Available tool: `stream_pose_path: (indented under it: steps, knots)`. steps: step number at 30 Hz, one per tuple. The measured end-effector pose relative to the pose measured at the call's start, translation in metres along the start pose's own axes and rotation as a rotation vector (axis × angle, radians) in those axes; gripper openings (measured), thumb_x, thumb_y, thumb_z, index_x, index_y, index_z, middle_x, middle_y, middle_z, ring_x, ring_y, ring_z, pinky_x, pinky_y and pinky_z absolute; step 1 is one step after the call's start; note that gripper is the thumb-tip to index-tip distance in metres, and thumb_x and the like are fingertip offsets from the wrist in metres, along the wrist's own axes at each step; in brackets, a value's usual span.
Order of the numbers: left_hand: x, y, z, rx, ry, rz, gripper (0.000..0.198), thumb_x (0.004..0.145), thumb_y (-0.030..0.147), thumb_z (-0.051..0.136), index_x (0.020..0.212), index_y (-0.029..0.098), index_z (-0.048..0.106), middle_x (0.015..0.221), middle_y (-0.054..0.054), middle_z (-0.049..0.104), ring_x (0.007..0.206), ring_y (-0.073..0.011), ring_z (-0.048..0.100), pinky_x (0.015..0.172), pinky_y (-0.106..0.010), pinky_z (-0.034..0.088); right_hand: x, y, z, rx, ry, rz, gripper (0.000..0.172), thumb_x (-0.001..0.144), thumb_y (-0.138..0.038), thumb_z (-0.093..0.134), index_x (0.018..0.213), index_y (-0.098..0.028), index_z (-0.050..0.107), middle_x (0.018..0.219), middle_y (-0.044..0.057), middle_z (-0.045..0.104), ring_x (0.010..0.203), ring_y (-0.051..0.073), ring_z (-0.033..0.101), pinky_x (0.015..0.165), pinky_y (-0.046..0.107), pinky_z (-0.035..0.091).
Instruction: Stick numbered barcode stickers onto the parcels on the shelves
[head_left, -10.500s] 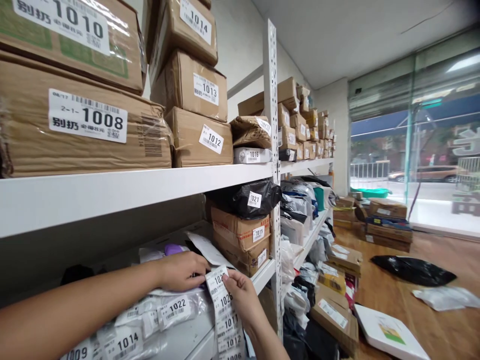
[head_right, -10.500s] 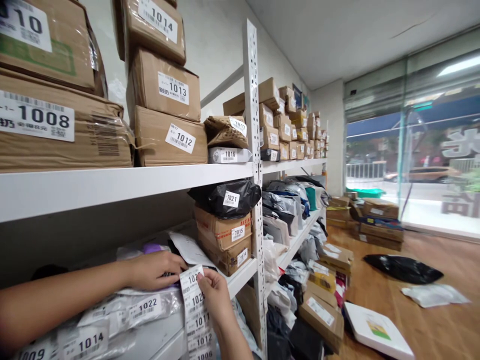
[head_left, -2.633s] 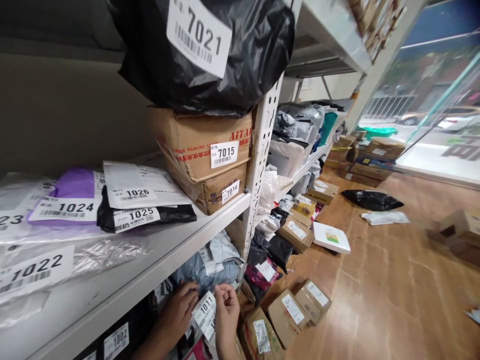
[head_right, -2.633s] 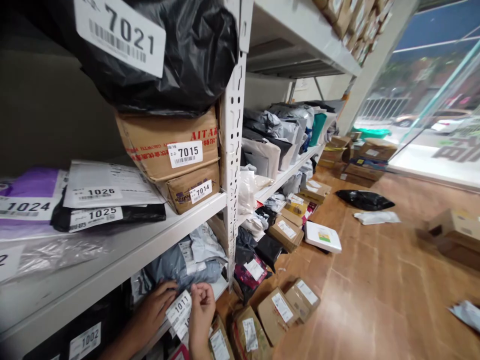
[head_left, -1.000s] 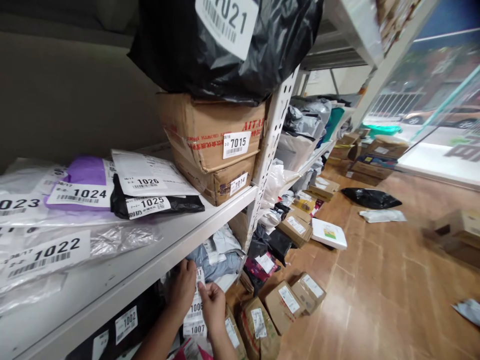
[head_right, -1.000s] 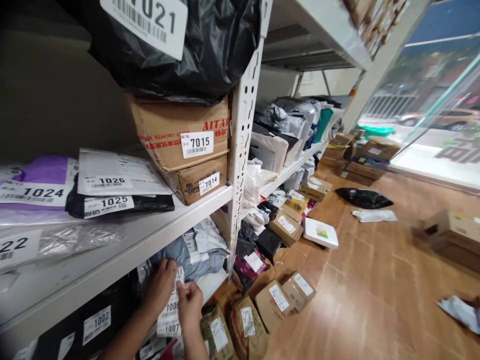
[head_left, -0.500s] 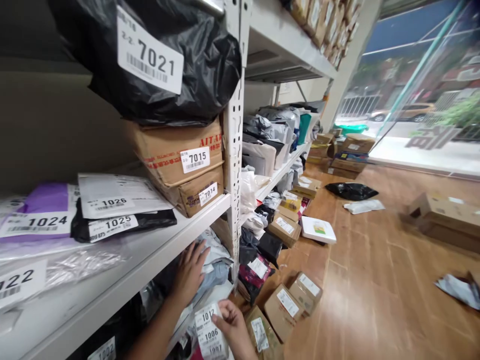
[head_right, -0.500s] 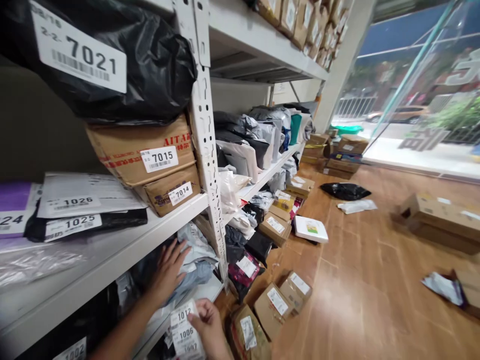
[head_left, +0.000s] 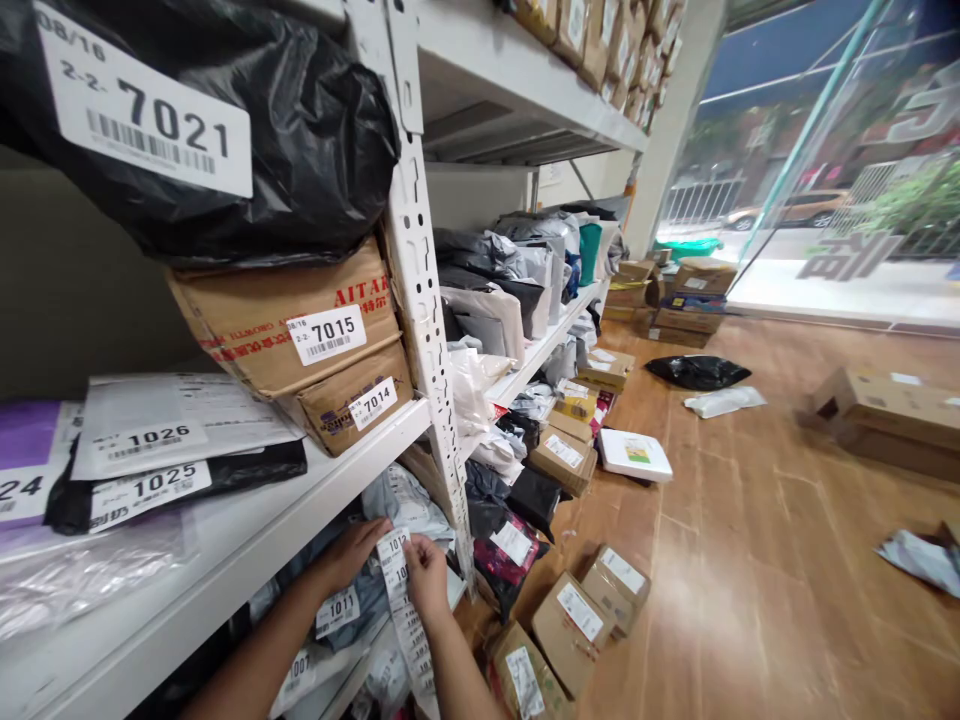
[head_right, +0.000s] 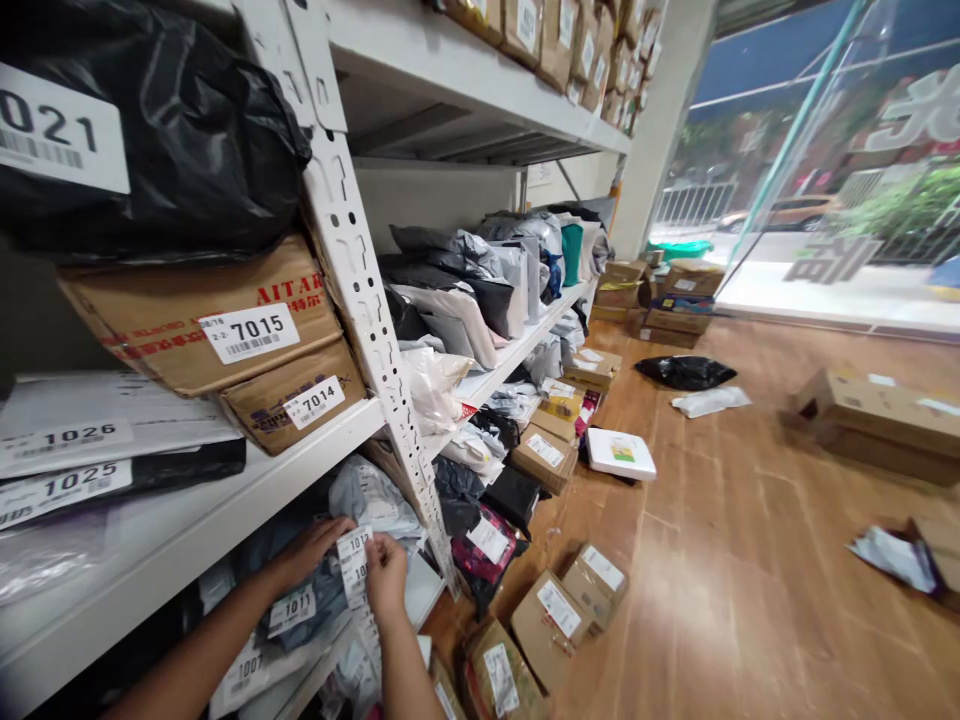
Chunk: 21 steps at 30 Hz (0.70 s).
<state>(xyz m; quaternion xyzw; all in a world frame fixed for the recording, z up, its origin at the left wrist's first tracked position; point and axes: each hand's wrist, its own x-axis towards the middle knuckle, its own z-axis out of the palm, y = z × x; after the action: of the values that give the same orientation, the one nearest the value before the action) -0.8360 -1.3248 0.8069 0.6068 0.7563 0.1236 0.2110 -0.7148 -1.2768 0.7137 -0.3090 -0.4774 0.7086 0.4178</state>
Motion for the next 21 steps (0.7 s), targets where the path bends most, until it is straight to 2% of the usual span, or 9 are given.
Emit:
stream_pose_path:
  steps: [4,7,10,13,17,21]
  knots:
    - [0.006,0.002,0.005,0.078,-0.004,-0.026,0.021,0.087,0.035,0.04,0.084,0.02,0.054,0.079,0.0,0.065,0.075,-0.0156,0.061,0.069,-0.025,0.045,-0.001,0.006,0.002,-0.113,0.06,-0.014,0.047,0.07,-0.06,0.054,0.065,-0.015,0.062,0.058,0.003,0.06,0.058,0.016,0.051,0.06,0.028,0.041]
    - [0.006,0.003,0.01,0.188,0.0,-0.048,0.021,0.09,0.032,0.037,0.086,0.019,0.053,0.082,-0.003,0.065,0.079,-0.017,0.061,0.072,-0.026,0.044,-0.002,0.007,0.003,-0.209,0.131,-0.005,0.042,0.073,-0.055,0.051,0.06,-0.016,0.057,0.055,0.002,0.057,0.056,0.015,0.047,0.058,0.027,0.036]
    - [0.008,0.004,0.016,0.32,-0.002,-0.074,0.023,0.092,0.027,0.034,0.092,0.017,0.055,0.094,-0.008,0.065,0.089,-0.02,0.062,0.076,-0.028,0.044,0.0,0.008,0.006,-0.297,0.198,0.016,0.04,0.074,-0.053,0.051,0.054,-0.019,0.05,0.051,0.0,0.052,0.054,0.014,0.043,0.056,0.027,0.032]
    - [0.012,0.009,0.021,0.441,-0.011,-0.109,0.026,0.092,0.018,0.032,0.1,0.014,0.057,0.105,-0.013,0.063,0.093,-0.0223,0.063,0.078,-0.031,0.046,0.002,0.008,0.005,-0.351,0.189,0.038,0.035,0.07,-0.048,0.057,0.051,-0.019,0.049,0.048,-0.002,0.05,0.051,0.013,0.041,0.054,0.026,0.03]
    - [0.014,0.017,0.027,0.559,-0.008,-0.166,0.031,0.09,0.012,0.032,0.107,0.013,0.058,0.105,-0.016,0.063,0.088,-0.0243,0.065,0.073,-0.033,0.049,0.003,0.01,-0.001,-0.382,0.141,0.07,0.022,0.061,-0.033,0.065,0.048,-0.019,0.053,0.046,-0.004,0.05,0.047,0.012,0.041,0.05,0.025,0.029]
    - [0.01,0.02,0.032,0.621,0.019,-0.176,0.038,0.085,0.001,0.031,0.105,0.014,0.061,0.105,-0.015,0.063,0.092,-0.0233,0.065,0.078,-0.033,0.05,0.0,0.013,-0.008,-0.395,0.2,0.126,0.038,0.064,-0.04,0.064,0.041,-0.023,0.038,0.04,-0.006,0.036,0.043,0.012,0.035,0.048,0.026,0.024]
